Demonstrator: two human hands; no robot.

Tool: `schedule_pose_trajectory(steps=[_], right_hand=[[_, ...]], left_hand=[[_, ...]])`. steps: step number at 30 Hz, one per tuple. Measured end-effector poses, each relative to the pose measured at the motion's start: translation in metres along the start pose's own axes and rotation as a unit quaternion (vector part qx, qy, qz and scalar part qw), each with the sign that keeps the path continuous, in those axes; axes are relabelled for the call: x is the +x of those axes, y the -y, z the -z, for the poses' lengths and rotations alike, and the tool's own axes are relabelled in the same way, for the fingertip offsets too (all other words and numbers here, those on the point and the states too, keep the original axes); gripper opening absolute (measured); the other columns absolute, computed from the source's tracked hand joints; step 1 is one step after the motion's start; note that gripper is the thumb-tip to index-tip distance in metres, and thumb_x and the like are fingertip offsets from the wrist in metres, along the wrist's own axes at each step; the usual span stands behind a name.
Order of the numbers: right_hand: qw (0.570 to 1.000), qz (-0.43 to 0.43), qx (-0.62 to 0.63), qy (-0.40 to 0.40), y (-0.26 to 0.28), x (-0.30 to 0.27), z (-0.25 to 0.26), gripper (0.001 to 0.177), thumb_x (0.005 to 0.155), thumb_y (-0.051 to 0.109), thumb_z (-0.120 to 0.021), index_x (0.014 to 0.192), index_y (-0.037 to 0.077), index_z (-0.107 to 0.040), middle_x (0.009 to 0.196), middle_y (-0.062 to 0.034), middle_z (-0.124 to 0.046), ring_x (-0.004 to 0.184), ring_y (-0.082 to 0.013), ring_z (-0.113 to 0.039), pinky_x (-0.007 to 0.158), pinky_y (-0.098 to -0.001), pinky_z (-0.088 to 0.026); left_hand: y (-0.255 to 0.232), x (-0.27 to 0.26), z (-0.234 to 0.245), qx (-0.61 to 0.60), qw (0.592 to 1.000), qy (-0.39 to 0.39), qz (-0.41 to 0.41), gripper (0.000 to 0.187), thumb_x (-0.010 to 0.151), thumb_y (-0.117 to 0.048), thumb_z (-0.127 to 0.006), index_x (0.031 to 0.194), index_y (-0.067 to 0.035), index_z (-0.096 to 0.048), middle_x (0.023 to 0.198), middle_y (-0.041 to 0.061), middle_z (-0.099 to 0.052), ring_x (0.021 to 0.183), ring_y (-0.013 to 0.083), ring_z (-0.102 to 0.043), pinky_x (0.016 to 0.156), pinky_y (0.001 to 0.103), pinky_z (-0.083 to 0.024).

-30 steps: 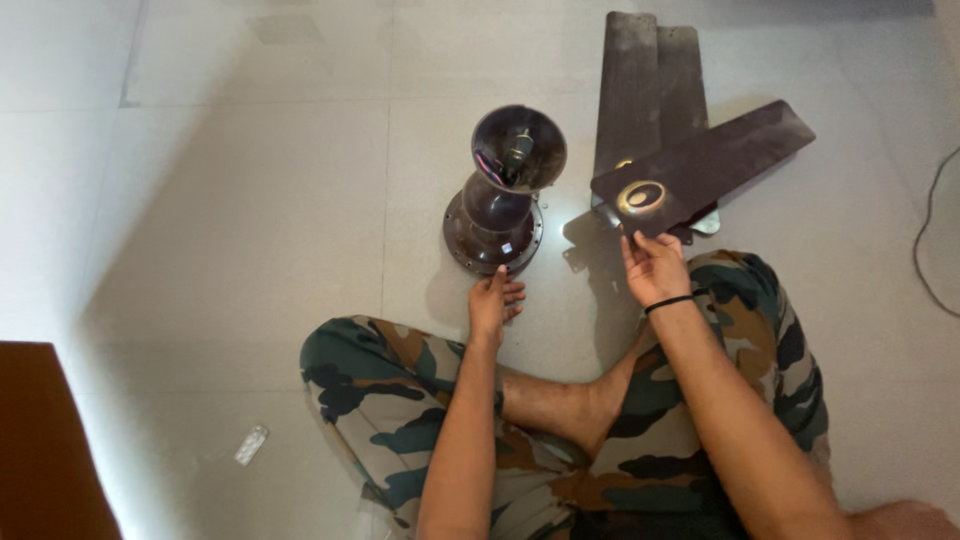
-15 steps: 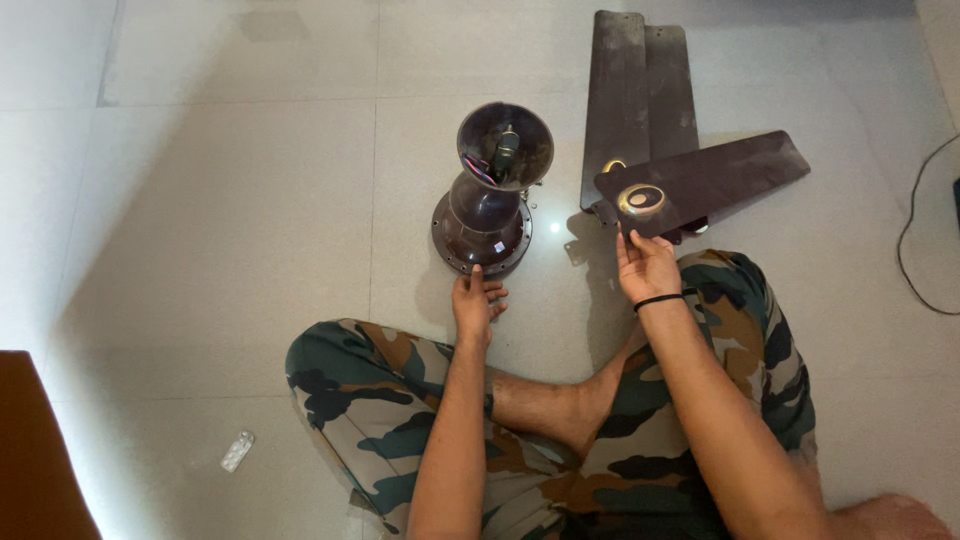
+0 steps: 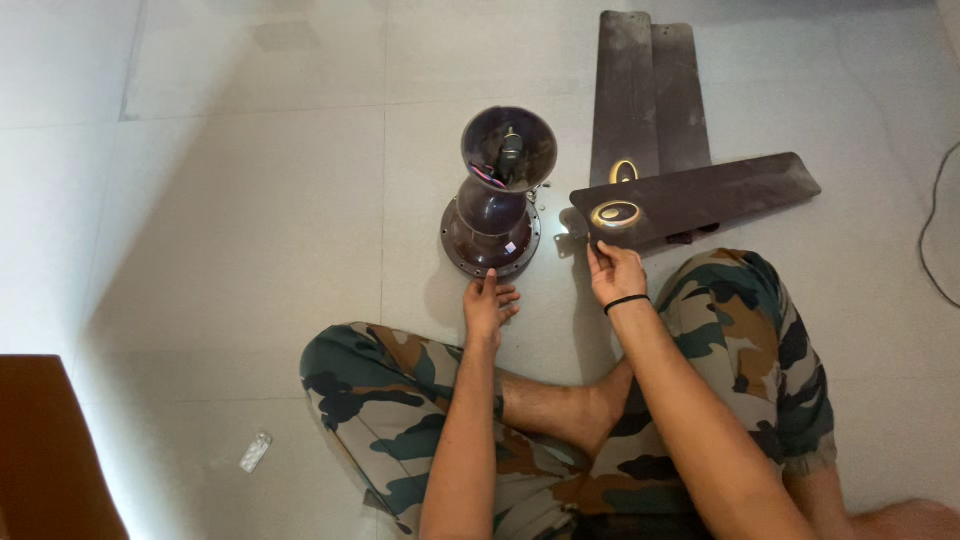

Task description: The person sits on the floor and assembles a ceiling fan by attaching the fan blades to the central motor housing. They align each blade and secure it with screws, handling the components one at a time.

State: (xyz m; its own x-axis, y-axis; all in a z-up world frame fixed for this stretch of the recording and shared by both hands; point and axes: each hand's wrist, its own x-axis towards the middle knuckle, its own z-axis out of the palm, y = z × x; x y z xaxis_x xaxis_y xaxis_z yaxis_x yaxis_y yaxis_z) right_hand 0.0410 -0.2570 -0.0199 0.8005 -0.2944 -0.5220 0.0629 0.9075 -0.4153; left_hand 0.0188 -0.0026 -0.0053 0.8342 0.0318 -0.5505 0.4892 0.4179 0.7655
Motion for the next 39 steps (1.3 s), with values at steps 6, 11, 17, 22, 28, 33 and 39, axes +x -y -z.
schedule_pose_trajectory(steps=[6,11,17,22,28,33,39], right_hand=[[1.0,-0.028,-0.001,0.003,-0.01,0.013,0.007,0.011,0.092,-0.011,-0.059,0.103,-0.011,-0.06,0.112,-0.0187,-0.066,0.107,-0.0279,-0.069,0.103,-0.0375,-0.059],[1.0,-0.026,-0.001,0.003,-0.018,0.021,0.017,0.013,0.09,-0.012,-0.06,0.103,-0.01,-0.061,0.112,-0.0188,-0.066,0.106,-0.0277,-0.069,0.102,-0.0377,-0.059],[0.996,0.013,-0.036,-0.075,-0.022,0.014,0.02,0.018,0.088,-0.016,-0.061,0.1,-0.004,-0.055,0.105,-0.0173,-0.064,0.101,-0.0299,-0.069,0.1,-0.0426,-0.062],[0.985,0.026,-0.116,-0.122,-0.02,-0.008,0.007,0.017,0.089,-0.013,-0.061,0.101,-0.004,-0.054,0.104,-0.0177,-0.064,0.092,-0.0297,-0.071,0.093,-0.0439,-0.066],[0.92,-0.033,-0.344,-0.184,-0.015,-0.044,-0.019,0.016,0.096,0.011,-0.063,0.107,0.0,-0.063,0.1,-0.0135,-0.073,0.087,-0.0274,-0.076,0.063,-0.0337,-0.059],[0.893,-0.021,-0.407,-0.191,-0.021,-0.056,-0.03,0.016,0.095,0.013,-0.066,0.099,-0.002,-0.064,0.091,-0.0134,-0.072,0.072,-0.0222,-0.072,0.057,-0.0326,-0.059],[0.726,0.261,-0.626,-0.113,-0.025,-0.055,-0.036,0.018,0.086,0.011,-0.076,0.092,-0.004,-0.068,0.084,-0.0162,-0.067,0.073,-0.0257,-0.064,0.067,-0.0384,-0.054]], left_hand=[[-0.006,-0.009,0.0,0.015,1.0,-0.001,0.001,0.037,0.103,-0.037,-0.057,0.112,-0.001,-0.054,0.095,0.015,-0.07,0.081,0.0207,-0.071,0.063,0.033,-0.06],[-0.008,-0.009,0.0,0.02,1.0,0.001,0.003,0.037,0.104,-0.037,-0.057,0.111,0.0,-0.054,0.097,0.014,-0.07,0.083,0.0208,-0.071,0.064,0.033,-0.06],[-0.005,-0.008,0.001,0.017,1.0,-0.003,0.003,0.037,0.103,-0.038,-0.057,0.112,-0.002,-0.055,0.097,0.014,-0.07,0.084,0.0211,-0.071,0.066,0.034,-0.059],[-0.006,-0.006,0.003,0.003,1.0,-0.005,0.007,0.035,0.103,-0.037,-0.057,0.11,-0.003,-0.054,0.097,0.014,-0.07,0.083,0.0212,-0.071,0.066,0.035,-0.06],[-0.008,-0.007,0.001,-0.01,1.0,-0.005,0.002,0.033,0.104,-0.034,-0.056,0.108,-0.002,-0.053,0.096,0.016,-0.07,0.081,0.0226,-0.071,0.064,0.035,-0.06],[-0.015,-0.012,-0.001,-0.001,1.0,-0.01,0.005,0.033,0.105,-0.033,-0.054,0.109,-0.001,-0.053,0.098,0.017,-0.071,0.084,0.0239,-0.072,0.067,0.037,-0.063],[-0.016,-0.011,-0.003,-0.045,0.999,-0.003,0.0,0.035,0.105,-0.03,-0.052,0.115,0.003,-0.049,0.103,0.023,-0.069,0.091,0.0303,-0.073,0.076,0.043,-0.066]])
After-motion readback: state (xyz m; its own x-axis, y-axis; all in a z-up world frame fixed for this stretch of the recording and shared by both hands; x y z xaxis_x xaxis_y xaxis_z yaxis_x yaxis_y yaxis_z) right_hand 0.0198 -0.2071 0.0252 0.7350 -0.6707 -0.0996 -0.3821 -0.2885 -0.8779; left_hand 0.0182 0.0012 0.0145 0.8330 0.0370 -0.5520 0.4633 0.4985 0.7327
